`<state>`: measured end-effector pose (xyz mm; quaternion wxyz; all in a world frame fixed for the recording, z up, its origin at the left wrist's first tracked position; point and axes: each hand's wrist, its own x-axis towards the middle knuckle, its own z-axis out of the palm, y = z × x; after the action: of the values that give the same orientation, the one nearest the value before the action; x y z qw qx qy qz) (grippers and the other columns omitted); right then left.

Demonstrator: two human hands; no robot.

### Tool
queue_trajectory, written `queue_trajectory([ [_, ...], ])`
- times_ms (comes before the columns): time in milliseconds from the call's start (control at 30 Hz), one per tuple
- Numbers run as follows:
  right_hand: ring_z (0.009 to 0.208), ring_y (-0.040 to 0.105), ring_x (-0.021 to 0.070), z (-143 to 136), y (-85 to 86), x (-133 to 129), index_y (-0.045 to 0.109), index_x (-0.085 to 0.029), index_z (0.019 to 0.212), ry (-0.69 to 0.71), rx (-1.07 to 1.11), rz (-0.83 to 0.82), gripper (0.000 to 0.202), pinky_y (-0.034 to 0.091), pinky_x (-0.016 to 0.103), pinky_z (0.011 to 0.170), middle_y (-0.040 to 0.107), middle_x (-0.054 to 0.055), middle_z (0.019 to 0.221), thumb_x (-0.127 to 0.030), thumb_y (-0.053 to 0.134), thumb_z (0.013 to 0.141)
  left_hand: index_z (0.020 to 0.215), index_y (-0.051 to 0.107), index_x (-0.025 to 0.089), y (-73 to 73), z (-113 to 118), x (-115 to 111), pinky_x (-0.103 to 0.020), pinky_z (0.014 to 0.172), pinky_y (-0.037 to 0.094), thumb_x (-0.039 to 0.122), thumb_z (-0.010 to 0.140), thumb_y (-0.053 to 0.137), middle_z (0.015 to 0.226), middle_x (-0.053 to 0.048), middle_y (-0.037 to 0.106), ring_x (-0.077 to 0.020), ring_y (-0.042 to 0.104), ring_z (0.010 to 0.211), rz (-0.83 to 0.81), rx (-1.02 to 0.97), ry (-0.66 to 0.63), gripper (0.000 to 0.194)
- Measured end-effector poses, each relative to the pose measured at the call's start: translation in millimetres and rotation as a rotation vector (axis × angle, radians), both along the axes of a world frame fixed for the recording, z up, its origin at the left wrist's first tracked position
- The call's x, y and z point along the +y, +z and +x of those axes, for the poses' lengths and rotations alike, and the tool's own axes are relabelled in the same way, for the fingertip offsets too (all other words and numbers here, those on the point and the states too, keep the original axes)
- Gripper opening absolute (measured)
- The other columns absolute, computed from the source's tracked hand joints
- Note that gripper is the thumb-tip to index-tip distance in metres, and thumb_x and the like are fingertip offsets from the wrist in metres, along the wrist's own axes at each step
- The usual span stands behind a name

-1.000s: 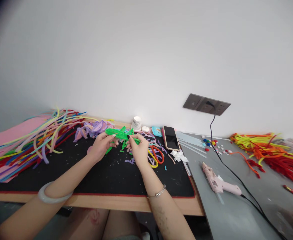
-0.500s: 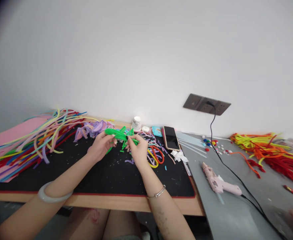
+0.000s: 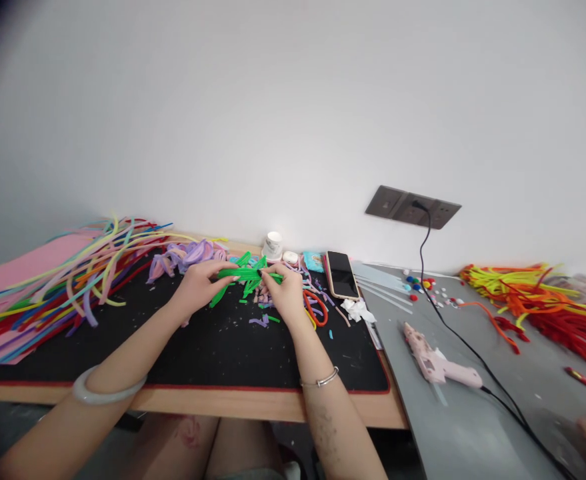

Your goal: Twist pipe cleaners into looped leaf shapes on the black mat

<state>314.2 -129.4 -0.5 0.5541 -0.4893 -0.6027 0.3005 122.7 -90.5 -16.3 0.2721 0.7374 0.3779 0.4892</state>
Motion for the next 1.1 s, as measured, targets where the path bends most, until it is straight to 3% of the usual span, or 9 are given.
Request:
queue_trajectory([
  [100, 0.044, 0.056, 0.0133, 3.3, 0.0, 1.5, 0.062, -0.017, 0.07, 0.04, -0.027, -0.017, 0.018, 0.045, 0.024, 0.046, 0.058, -0.001, 0.052, -0.035, 0.061, 0.074, 0.087, 0.072, 0.024, -4.4, -3.5, 5.0, -0.035, 0.085, 0.043, 0.03, 0.072, 0.062, 0.09, -0.006, 0.07, -0.0237, 0.061, 0.085, 0.058, 0.125, -0.021, 0.019],
  [300, 0.042, 0.054, 0.013, 7.6, 3.3, 2.6, 0.061, -0.017, 0.068, 0.051, 0.007, -0.063, 0.022, 0.043, 0.024, 0.043, 0.06, 0.0, 0.052, -0.039, 0.064, 0.071, 0.086, 0.073, 0.024, -6.0, -2.3, 6.5, -0.033, 0.081, 0.044, 0.036, 0.078, 0.056, 0.084, -0.007, 0.071, -0.023, 0.062, 0.083, 0.089, 0.233, -0.071, 0.022],
  [567, 0.039, 0.053, 0.0118, 9.8, 6.1, 2.9, 0.06, -0.016, 0.067, 0.075, 0.097, -0.119, 0.02, 0.042, 0.022, 0.04, 0.06, -0.001, 0.049, -0.036, 0.066, 0.068, 0.08, 0.072, 0.024, -4.7, 0.5, 3.9, -0.028, 0.067, 0.043, 0.033, 0.076, 0.059, 0.075, -0.004, 0.07, -0.019, 0.06, 0.067, 0.053, 0.159, -0.093, 0.017],
  [800, 0.038, 0.053, 0.0105, 5.2, 1.3, 3.3, 0.06, -0.016, 0.067, 0.135, 0.061, -0.149, 0.016, 0.043, 0.021, 0.04, 0.059, -0.001, 0.049, -0.032, 0.064, 0.071, 0.09, 0.072, 0.025, -7.5, 6.0, 2.0, -0.03, 0.077, 0.044, 0.032, 0.073, 0.062, 0.087, -0.004, 0.071, -0.0223, 0.063, 0.081, 0.021, 0.123, -0.193, 0.021],
  [933, 0.039, 0.054, 0.0102, 2.0, -3.5, 4.1, 0.06, -0.015, 0.071, 0.221, 0.056, -0.192, 0.018, 0.043, 0.02, 0.039, 0.06, -0.002, 0.05, -0.033, 0.062, 0.073, 0.092, 0.068, 0.022, -6.2, 10.8, -5.9, -0.026, 0.058, 0.047, 0.035, 0.075, 0.058, 0.071, -0.003, 0.069, -0.0179, 0.061, 0.058, -0.191, 0.07, -0.35, 0.023],
  [1100, 0.038, 0.053, 0.0084, 4.9, -4.4, 5.4, 0.059, -0.013, 0.07, 0.351, 0.012, -0.253, 0.023, 0.043, 0.018, 0.039, 0.061, -0.001, 0.051, -0.036, 0.063, 0.072, 0.07, 0.056, 0.019, -8.6, 12.5, -11.6, -0.022, 0.045, 0.041, 0.043, 0.083, 0.046, 0.05, 0.003, 0.051, -0.012, 0.05, 0.04, -0.404, 0.151, -0.514, 0.028],
])
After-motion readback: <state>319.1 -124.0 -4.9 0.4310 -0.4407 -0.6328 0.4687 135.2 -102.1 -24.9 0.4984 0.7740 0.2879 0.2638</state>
